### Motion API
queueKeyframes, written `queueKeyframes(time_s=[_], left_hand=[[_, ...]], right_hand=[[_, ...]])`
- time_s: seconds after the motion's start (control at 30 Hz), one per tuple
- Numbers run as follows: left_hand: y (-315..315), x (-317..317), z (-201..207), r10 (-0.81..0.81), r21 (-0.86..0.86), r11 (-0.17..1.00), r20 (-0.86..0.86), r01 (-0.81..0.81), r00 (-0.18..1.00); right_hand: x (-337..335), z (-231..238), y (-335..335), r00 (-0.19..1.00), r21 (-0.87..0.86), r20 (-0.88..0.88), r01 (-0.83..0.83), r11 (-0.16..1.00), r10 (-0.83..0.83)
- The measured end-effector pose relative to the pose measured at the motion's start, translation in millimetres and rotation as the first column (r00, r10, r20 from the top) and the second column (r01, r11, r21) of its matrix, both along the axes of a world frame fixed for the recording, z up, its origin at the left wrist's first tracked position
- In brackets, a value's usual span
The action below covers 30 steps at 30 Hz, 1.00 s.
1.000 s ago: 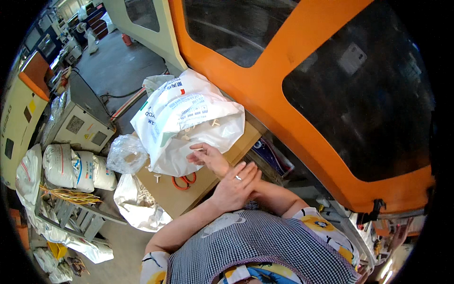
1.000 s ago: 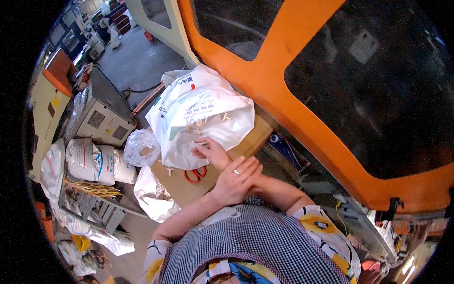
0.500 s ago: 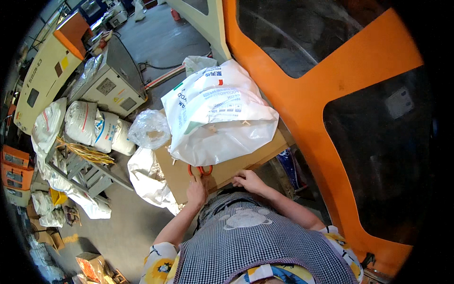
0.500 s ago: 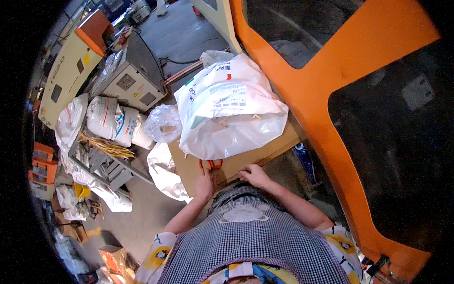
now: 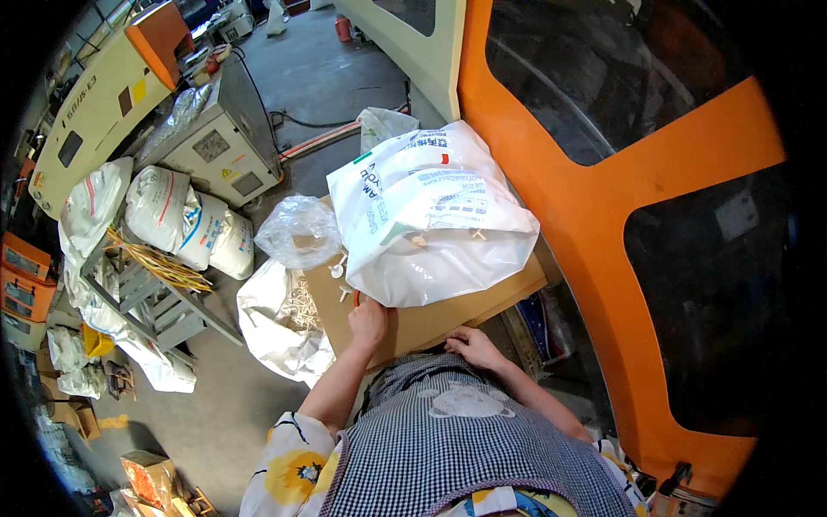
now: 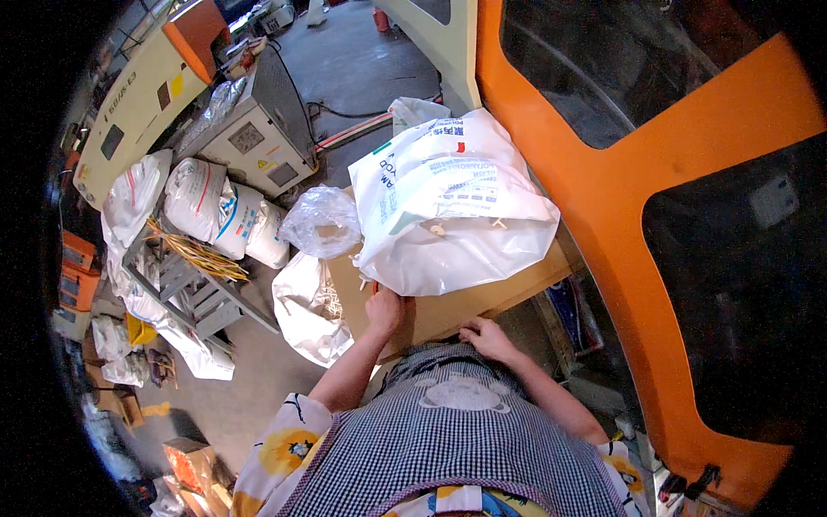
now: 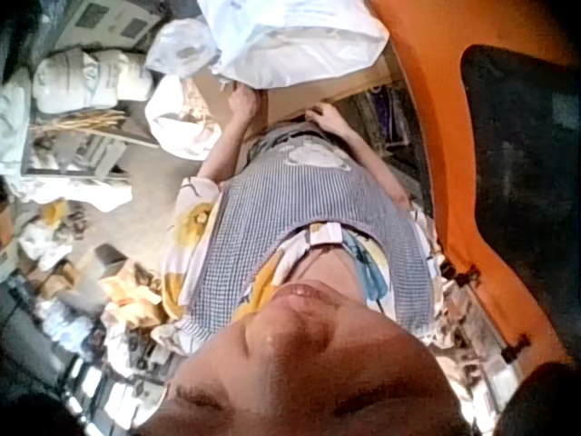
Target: The person repeatedly opens an orange industrial machine, removes small white plastic components, and places them into a bag. They also use red scissors to trim excess plastic from the components before bagging them.
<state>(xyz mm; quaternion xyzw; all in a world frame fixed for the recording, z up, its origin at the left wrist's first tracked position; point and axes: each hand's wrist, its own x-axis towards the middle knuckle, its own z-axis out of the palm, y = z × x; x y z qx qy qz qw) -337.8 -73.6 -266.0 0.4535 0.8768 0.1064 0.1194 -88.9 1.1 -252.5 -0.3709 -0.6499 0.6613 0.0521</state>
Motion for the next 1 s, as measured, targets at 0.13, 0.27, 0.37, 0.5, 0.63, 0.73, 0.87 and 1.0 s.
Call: queueKeyframes(time_s=[0.13,0.27,0.37,0.5,0.63,0.73,0.87,1.0], left_hand=[[-4.0,-13.8,3.2,0.078,0.024,0.997,0.071,-0.079,0.994],[-34.9,-37.4,-9.0,0.101,0.234,0.965,0.081,-0.118,0.992],[-37.1,-60.1,-14.0,0.080,0.313,0.942,0.146,-0.123,0.986],[-21.6,-98.8,-46.3,0.022,0.419,0.899,0.241,-0.125,0.970],[-3.8,-109.9,-35.7,0.002,0.504,0.849,0.299,-0.160,0.954],[3.9,-116.0,-39.0,0.019,0.504,0.828,0.412,-0.245,0.911],[1.9,-120.8,-46.7,0.027,0.469,0.858,0.364,-0.209,0.931],[-9.2,-115.0,-50.1,0.062,0.463,0.875,0.189,-0.145,0.980]], right_hand=[[-17.6,12.8,-12.9,0.985,0.144,0.157,-0.101,0.984,0.078],[-24.3,20.4,-26.7,0.985,0.164,0.163,-0.083,0.983,0.055],[-26.4,26.9,-36.6,0.984,0.157,0.175,-0.051,0.986,0.023],[-27.7,28.9,-44.2,0.978,0.193,0.207,-0.041,0.980,0.000],[-28.1,33.2,-52.4,0.974,0.204,0.225,-0.021,0.979,-0.026],[-27.3,44.5,-61.2,0.972,0.177,0.202,0.087,0.980,-0.123],[-22.9,43.8,-66.0,0.962,0.202,0.237,0.084,0.976,-0.132],[-15.9,36.7,-68.8,0.953,0.213,0.239,0.135,0.968,-0.186]])
